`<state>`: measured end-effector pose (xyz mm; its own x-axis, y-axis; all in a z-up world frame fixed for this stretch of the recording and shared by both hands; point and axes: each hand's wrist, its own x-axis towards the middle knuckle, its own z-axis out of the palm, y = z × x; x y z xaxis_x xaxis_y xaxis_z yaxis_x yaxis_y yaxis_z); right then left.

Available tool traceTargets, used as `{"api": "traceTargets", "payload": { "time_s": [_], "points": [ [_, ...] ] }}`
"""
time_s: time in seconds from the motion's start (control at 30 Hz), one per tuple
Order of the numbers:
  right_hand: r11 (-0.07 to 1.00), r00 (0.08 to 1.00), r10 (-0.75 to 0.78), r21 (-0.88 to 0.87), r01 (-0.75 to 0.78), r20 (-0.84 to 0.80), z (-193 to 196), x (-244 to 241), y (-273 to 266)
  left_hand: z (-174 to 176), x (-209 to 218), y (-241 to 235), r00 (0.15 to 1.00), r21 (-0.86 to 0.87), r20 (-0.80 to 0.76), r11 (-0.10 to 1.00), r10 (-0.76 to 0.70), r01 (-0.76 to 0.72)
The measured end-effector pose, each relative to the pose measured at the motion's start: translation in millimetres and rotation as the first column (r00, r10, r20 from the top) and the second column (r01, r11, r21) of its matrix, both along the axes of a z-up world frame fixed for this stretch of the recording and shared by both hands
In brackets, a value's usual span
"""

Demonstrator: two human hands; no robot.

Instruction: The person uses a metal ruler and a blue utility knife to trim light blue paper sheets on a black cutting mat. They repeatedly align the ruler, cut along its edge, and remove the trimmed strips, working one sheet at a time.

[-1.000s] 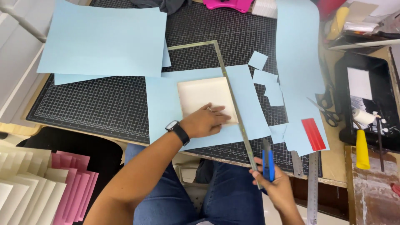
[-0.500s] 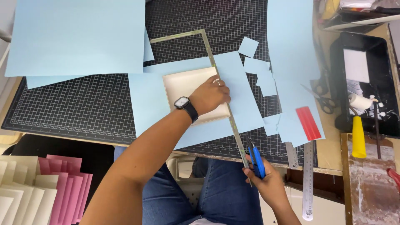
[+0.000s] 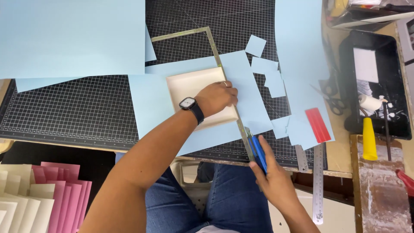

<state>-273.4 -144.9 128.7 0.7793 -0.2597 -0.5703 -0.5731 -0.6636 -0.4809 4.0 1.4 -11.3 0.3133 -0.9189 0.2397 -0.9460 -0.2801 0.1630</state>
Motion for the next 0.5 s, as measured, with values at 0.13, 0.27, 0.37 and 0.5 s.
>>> {"api": "traceTargets", "payload": {
  "time_s": [0.13,0.27,0.37,0.5],
  "points": [
    [0.975,0.975,0.178,-0.155,-0.157,0.132,-39,5,4,-4,2,0,1.0,-0.013,-0.004,1.0,0.002,-0.002],
    [0.933,0.954,0.276,-0.269,-0.238,0.115,-46,11,11,-3,2,-1,1.0,-0.031,0.005,0.999,-0.01,0.01],
    [0.937,0.953,0.27,-0.264,-0.228,0.138,-46,13,14,-2,1,0,1.0,-0.041,-0.006,0.999,-0.01,0.01],
    [0.937,0.957,0.258,-0.276,-0.215,0.131,-49,17,15,1,1,0,1.0,-0.021,-0.009,1.0,-0.003,0.003]
  ]
}}
